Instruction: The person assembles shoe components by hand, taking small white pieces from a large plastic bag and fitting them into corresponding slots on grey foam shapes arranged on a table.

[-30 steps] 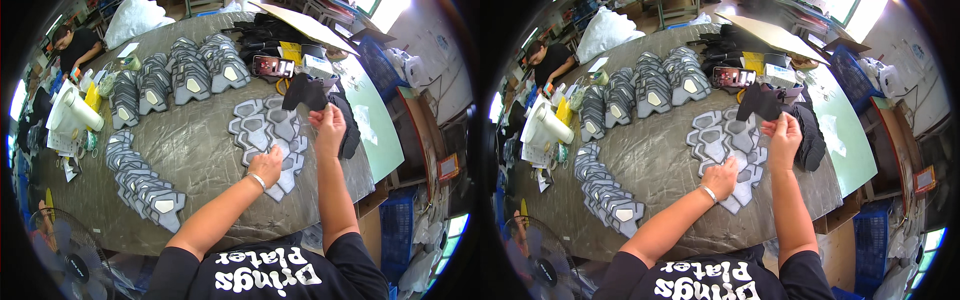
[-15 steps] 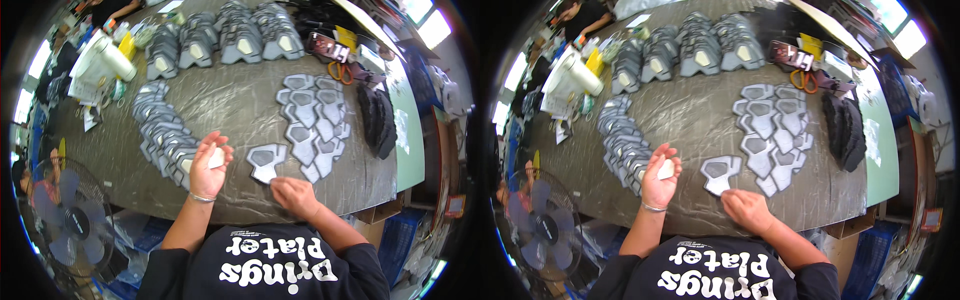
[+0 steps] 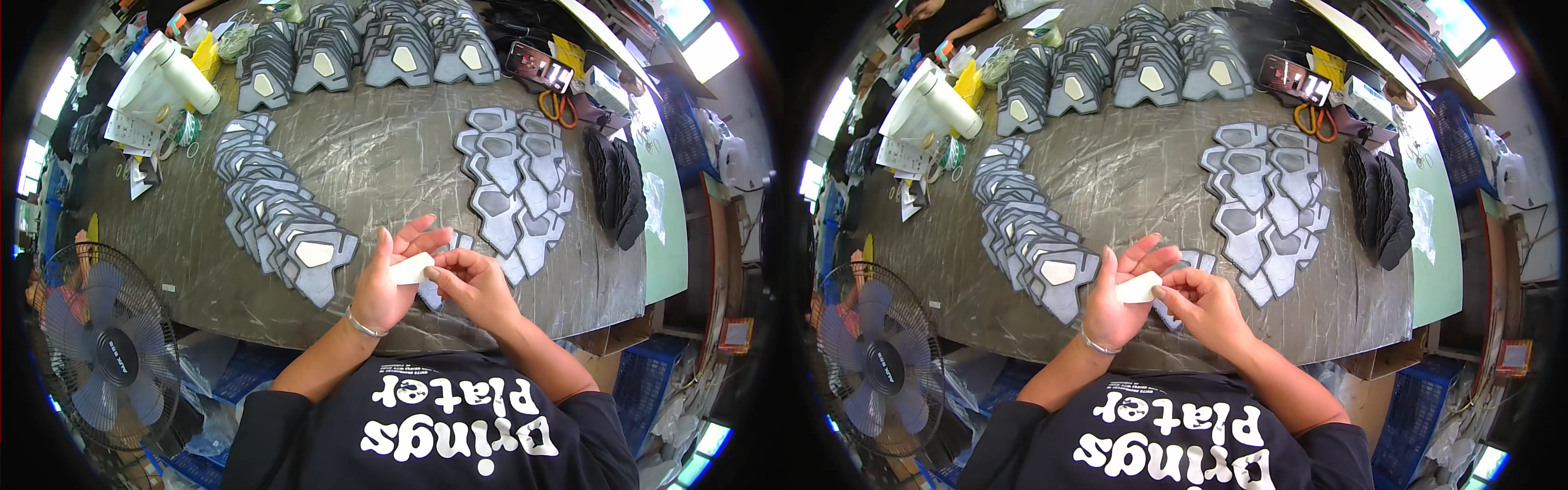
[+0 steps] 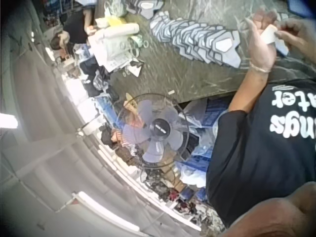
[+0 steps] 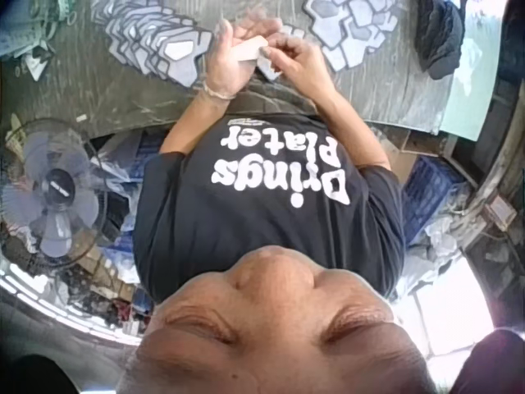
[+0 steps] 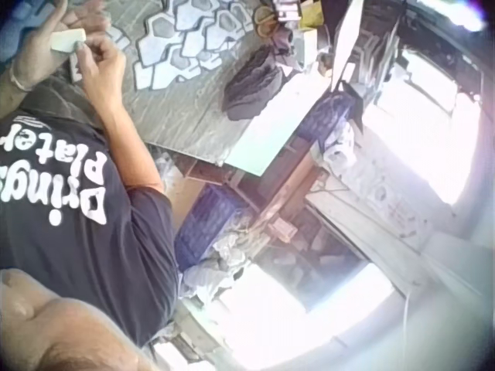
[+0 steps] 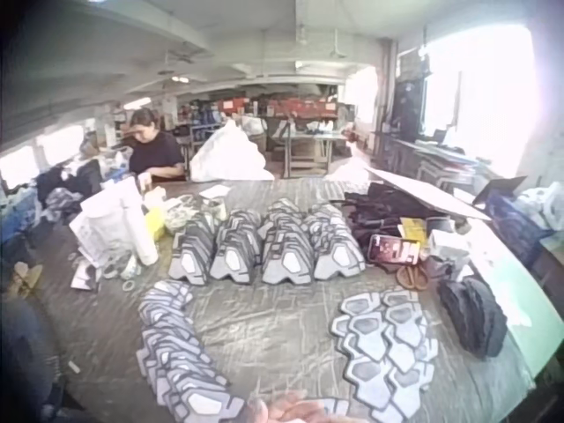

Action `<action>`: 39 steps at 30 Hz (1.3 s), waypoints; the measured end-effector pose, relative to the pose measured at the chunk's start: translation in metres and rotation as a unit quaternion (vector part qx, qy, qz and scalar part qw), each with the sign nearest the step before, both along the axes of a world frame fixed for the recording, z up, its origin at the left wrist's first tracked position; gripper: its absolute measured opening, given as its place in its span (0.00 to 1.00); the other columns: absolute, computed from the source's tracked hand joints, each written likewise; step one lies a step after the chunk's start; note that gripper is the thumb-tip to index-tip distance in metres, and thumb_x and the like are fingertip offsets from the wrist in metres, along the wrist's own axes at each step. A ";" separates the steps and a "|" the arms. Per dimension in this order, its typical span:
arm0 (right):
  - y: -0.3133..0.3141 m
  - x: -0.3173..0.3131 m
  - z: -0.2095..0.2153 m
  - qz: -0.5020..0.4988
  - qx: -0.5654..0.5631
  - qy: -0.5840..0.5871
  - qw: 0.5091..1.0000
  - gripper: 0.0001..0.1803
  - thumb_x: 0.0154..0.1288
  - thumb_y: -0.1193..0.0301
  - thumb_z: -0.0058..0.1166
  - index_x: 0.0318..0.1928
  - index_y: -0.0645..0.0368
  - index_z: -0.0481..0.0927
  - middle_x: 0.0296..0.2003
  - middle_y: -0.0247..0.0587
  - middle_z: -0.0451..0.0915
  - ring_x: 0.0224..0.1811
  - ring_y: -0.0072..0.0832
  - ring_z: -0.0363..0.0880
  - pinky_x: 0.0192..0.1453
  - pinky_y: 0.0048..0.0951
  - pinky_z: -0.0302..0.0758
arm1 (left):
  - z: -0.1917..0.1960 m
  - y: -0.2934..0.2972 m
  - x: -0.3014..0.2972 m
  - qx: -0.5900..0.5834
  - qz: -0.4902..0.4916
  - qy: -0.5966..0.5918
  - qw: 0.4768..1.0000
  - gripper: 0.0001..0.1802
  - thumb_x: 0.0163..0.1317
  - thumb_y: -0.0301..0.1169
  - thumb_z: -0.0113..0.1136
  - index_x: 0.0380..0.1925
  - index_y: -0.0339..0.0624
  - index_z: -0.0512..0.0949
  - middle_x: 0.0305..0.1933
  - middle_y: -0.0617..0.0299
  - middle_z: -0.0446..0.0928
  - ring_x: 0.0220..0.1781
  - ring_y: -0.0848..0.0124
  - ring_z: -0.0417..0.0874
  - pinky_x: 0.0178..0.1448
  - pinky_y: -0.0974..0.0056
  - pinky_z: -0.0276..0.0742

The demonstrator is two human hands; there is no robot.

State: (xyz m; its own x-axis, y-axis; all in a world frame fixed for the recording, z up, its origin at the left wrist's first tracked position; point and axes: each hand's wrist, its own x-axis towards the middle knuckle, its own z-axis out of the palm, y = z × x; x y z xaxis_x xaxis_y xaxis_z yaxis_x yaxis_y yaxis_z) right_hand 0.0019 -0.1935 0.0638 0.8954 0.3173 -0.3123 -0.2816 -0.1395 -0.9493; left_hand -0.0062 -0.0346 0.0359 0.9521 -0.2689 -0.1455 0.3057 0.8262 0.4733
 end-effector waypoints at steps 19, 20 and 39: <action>-0.022 -0.017 -0.038 -0.098 0.095 0.148 0.980 0.12 0.67 0.75 0.57 0.49 0.67 0.80 0.36 0.35 0.82 0.37 0.19 0.81 0.43 0.21 0.79 | -0.026 0.000 -0.022 0.701 0.153 -0.375 0.587 0.25 0.43 0.19 0.70 0.47 0.37 0.81 0.41 0.59 0.75 0.41 0.59 0.78 0.43 0.60 0.76; -0.026 -0.012 -0.039 -0.103 0.099 0.171 0.975 0.11 0.67 0.73 0.57 0.47 0.67 0.81 0.34 0.35 0.82 0.35 0.18 0.80 0.41 0.19 0.78 | -0.028 0.004 -0.022 0.706 0.138 -0.388 0.576 0.24 0.45 0.20 0.69 0.47 0.37 0.80 0.43 0.58 0.76 0.43 0.59 0.78 0.45 0.59 0.76; -0.007 0.024 -0.031 -0.082 -0.127 0.151 0.977 0.12 0.68 0.69 0.57 0.37 0.70 0.80 0.24 0.35 0.80 0.22 0.15 0.76 0.26 0.17 0.74 | -0.037 0.026 -0.015 0.795 0.059 -0.353 0.490 0.22 0.47 0.31 0.71 0.45 0.38 0.81 0.51 0.61 0.78 0.52 0.63 0.75 0.51 0.59 0.71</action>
